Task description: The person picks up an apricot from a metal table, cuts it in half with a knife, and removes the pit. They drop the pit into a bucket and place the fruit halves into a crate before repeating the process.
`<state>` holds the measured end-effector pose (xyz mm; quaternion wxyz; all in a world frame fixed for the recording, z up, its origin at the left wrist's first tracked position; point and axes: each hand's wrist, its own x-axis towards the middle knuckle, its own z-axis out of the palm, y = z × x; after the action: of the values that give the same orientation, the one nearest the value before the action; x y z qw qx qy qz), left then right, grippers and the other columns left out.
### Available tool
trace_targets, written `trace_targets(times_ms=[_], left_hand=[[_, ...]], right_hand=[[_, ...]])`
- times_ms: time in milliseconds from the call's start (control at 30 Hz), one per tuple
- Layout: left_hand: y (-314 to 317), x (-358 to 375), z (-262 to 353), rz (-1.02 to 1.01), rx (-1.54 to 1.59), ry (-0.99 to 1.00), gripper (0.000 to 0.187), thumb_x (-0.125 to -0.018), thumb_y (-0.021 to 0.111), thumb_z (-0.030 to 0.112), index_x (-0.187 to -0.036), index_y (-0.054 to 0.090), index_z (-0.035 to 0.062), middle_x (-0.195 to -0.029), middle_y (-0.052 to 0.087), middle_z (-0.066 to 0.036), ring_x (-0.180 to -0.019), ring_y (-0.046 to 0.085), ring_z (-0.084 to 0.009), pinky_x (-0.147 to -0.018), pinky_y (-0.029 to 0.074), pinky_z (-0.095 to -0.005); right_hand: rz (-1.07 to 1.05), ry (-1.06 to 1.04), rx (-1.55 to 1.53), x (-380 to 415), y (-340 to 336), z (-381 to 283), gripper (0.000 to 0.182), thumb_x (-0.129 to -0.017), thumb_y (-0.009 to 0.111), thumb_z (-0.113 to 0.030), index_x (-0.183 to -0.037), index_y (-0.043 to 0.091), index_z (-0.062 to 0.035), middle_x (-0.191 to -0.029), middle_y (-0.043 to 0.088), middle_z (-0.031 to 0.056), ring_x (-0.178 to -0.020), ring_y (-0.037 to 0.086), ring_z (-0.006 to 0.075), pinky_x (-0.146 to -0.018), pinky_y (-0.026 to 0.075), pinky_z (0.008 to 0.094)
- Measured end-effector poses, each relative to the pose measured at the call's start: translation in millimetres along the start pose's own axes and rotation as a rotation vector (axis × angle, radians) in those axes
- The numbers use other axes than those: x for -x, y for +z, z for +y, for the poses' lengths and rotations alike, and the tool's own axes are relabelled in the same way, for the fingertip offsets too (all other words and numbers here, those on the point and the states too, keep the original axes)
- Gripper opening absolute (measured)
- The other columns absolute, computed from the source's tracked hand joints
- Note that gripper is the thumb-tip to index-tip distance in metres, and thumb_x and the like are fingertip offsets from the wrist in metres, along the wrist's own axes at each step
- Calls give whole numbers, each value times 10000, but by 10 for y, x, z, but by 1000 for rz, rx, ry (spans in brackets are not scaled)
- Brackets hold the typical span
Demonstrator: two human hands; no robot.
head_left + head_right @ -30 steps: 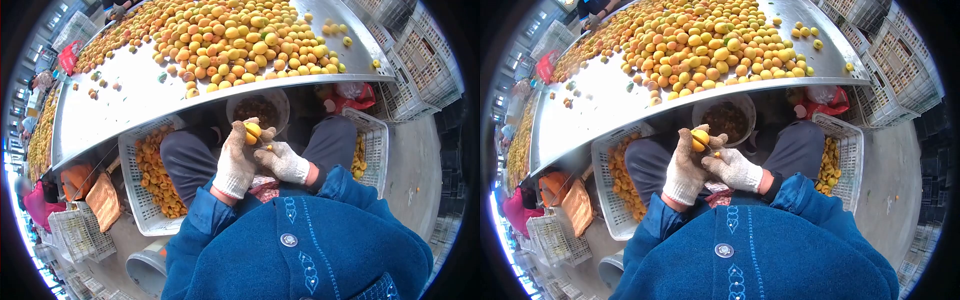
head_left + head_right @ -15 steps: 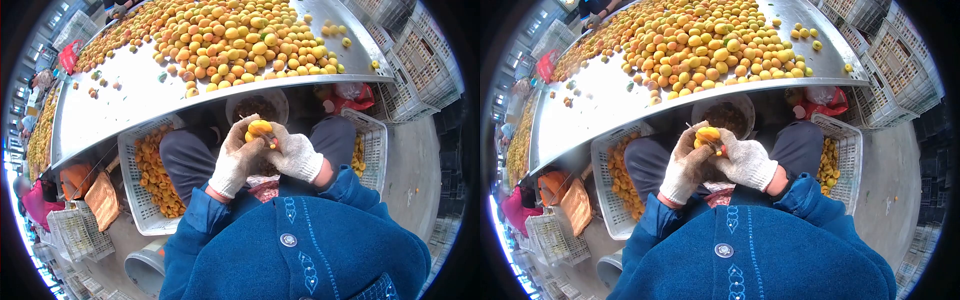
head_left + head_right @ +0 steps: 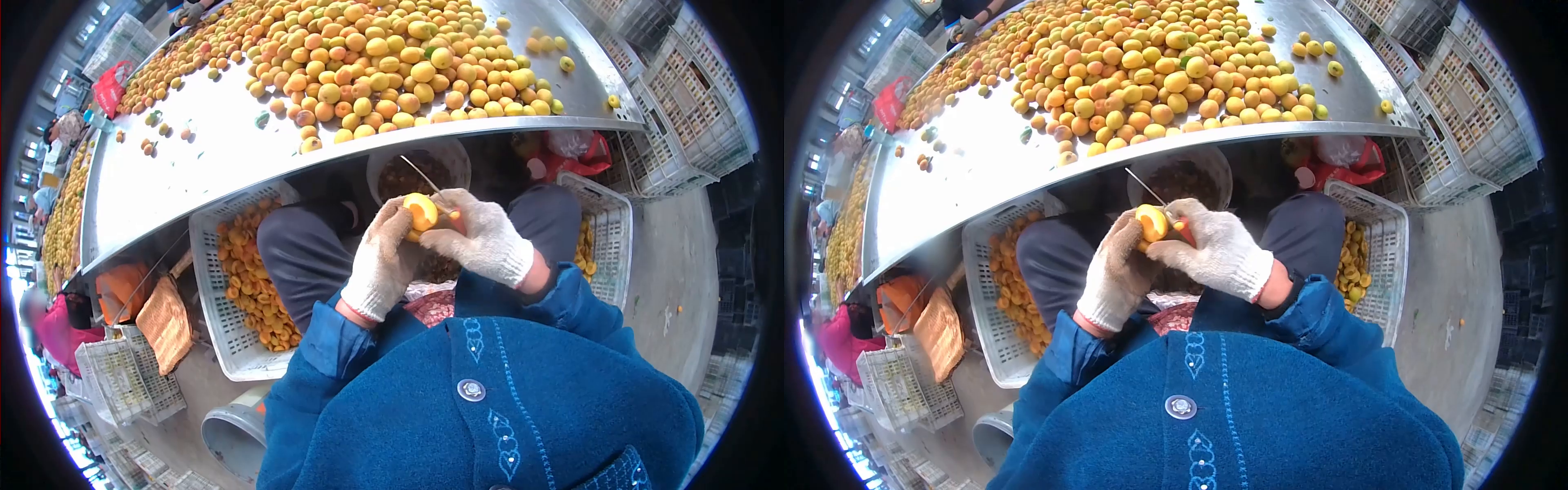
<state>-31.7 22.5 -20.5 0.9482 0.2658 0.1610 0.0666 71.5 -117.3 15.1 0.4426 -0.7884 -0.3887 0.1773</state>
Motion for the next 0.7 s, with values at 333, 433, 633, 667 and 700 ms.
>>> trace_targets(times_ms=[333,433,633,667,700], left_hand=[[140,21,77,5,-86,23,331,-990,470,128,-1291,455,-11,-1260,514,-180,-1169,548,-295,-1060,444,-459],[41,-41,36,27,68,133,346,-994,482,141,-1305,451,-8,-1359,474,-209,-1257,491,-330,-1090,405,-472],[70,-23,13,-44,16,167,368,-997,542,240,-1307,474,55,-1304,532,-122,-1216,514,-233,-1064,406,-371],[78,-11,3,-44,16,170,368,-997,542,240,-1307,474,55,-1304,532,-122,-1216,514,-233,-1064,406,-371],[84,6,-13,-58,-23,170,397,-993,547,261,-1325,462,62,-1319,518,-128,-1219,510,-242,-1072,400,-385]], right_hand=[[37,512,-655,-88,-1,-28,282,-916,664,-159,-1122,572,9,-795,655,68,-720,653,143,-658,538,279],[364,-50,-249,-33,281,324,245,-888,696,-153,-1056,581,-17,-734,650,79,-653,655,162,-613,524,289],[193,64,6,21,306,51,353,-856,714,-292,-1062,554,-54,-816,665,198,-772,678,372,-649,541,403],[182,55,-35,8,317,42,365,-858,709,-300,-1071,550,-50,-831,666,205,-796,678,375,-665,542,411],[123,104,-33,6,307,13,386,-860,704,-302,-1096,542,-42,-869,666,218,-834,673,386,-702,544,415]])
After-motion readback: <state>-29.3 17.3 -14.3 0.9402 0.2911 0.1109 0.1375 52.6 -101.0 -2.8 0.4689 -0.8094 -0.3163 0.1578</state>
